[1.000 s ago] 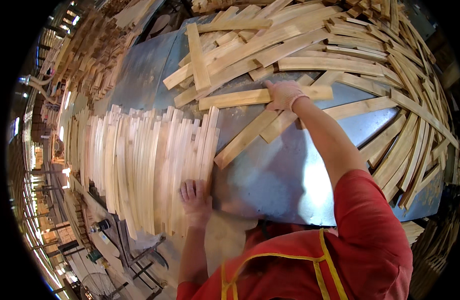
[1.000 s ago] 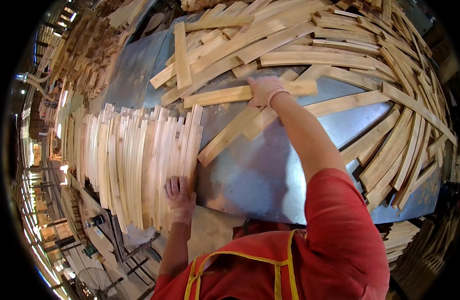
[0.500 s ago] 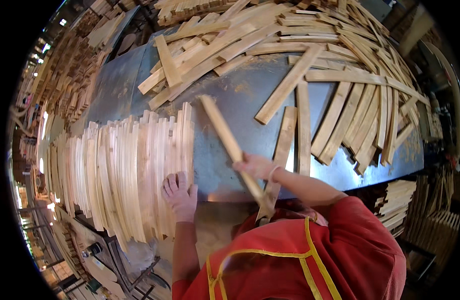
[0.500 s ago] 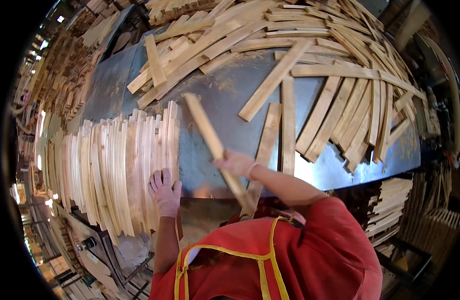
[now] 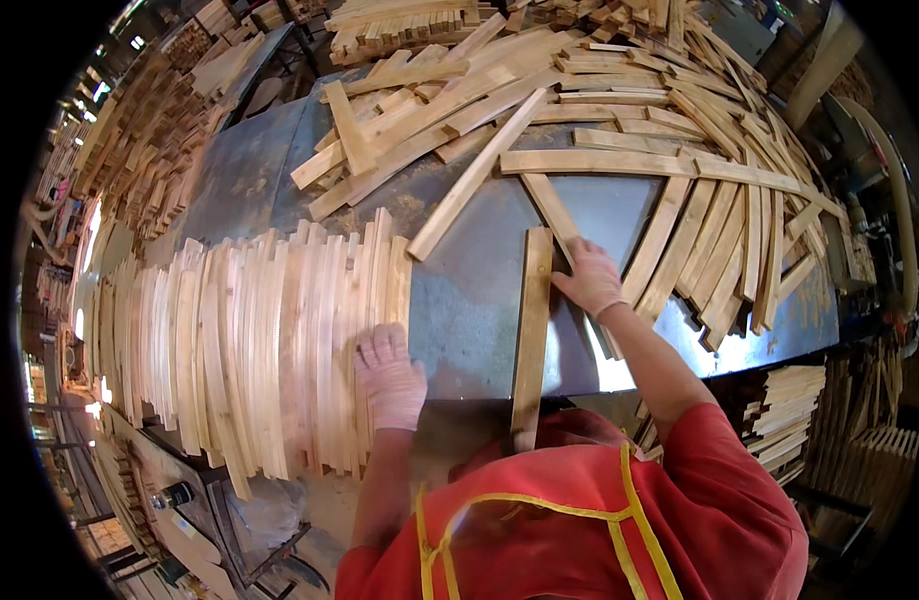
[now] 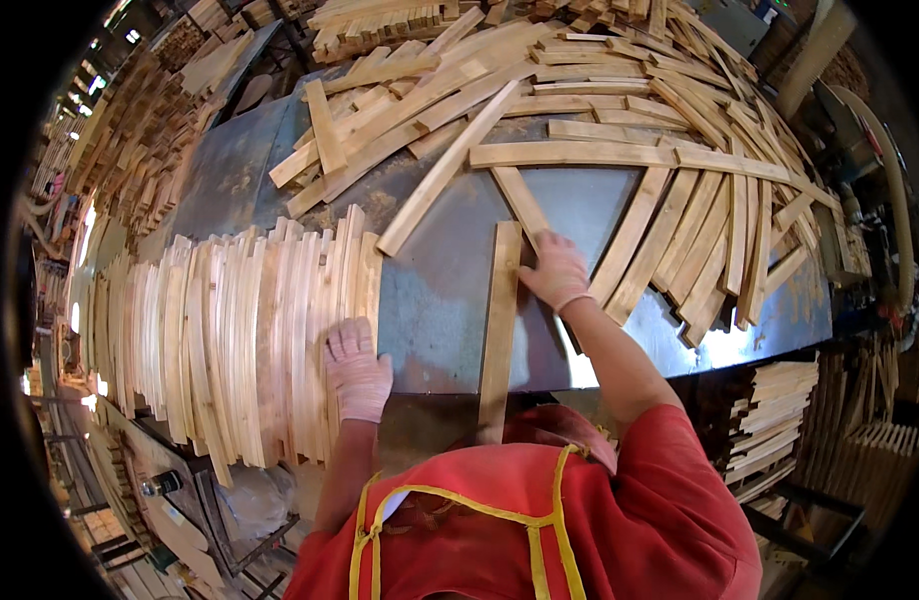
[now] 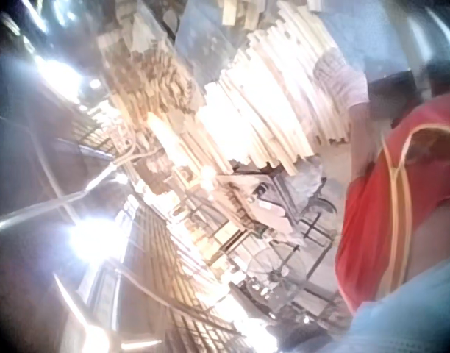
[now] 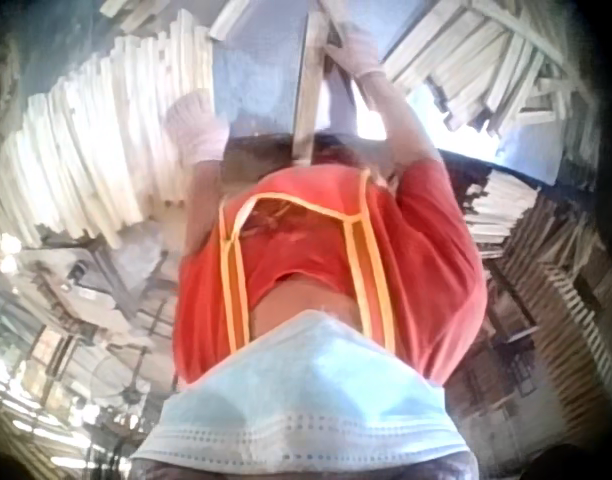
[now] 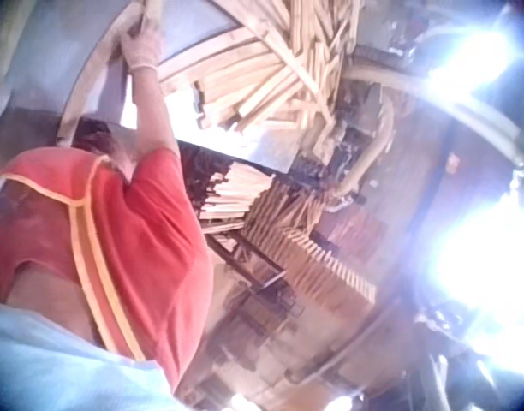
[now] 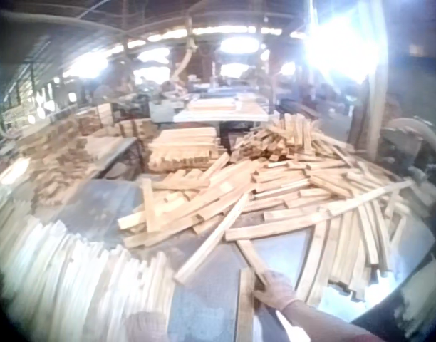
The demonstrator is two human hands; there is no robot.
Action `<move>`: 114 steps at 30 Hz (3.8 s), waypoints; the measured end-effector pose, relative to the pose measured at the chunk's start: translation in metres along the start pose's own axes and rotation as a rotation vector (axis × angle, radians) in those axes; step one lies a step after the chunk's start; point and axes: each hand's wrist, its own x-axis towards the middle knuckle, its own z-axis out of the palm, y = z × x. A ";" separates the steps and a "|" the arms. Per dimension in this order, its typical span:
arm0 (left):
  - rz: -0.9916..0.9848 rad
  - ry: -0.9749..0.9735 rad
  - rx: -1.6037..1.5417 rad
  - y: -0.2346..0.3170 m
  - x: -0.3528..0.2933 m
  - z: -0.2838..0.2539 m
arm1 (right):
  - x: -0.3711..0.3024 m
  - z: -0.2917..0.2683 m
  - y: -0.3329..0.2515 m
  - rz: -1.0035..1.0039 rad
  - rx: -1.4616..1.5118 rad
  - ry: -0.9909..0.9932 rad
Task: The person picks up thin wooden planks from a large pile on a metal table and arranges them into a neat, aligned stack. The person repeatedly picks up individual planks or small groups, aligns them, and places them onto the growing stack.
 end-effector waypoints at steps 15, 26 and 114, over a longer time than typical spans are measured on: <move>-0.033 0.200 -0.078 0.063 0.135 -0.025 | -0.026 -0.006 0.066 0.309 0.996 -0.210; -0.006 -0.374 -0.414 0.118 0.141 -0.019 | -0.006 -0.002 0.023 0.270 1.033 -0.310; 0.534 -0.376 -0.380 0.214 0.001 -0.027 | -0.076 -0.049 0.130 0.652 -0.138 0.024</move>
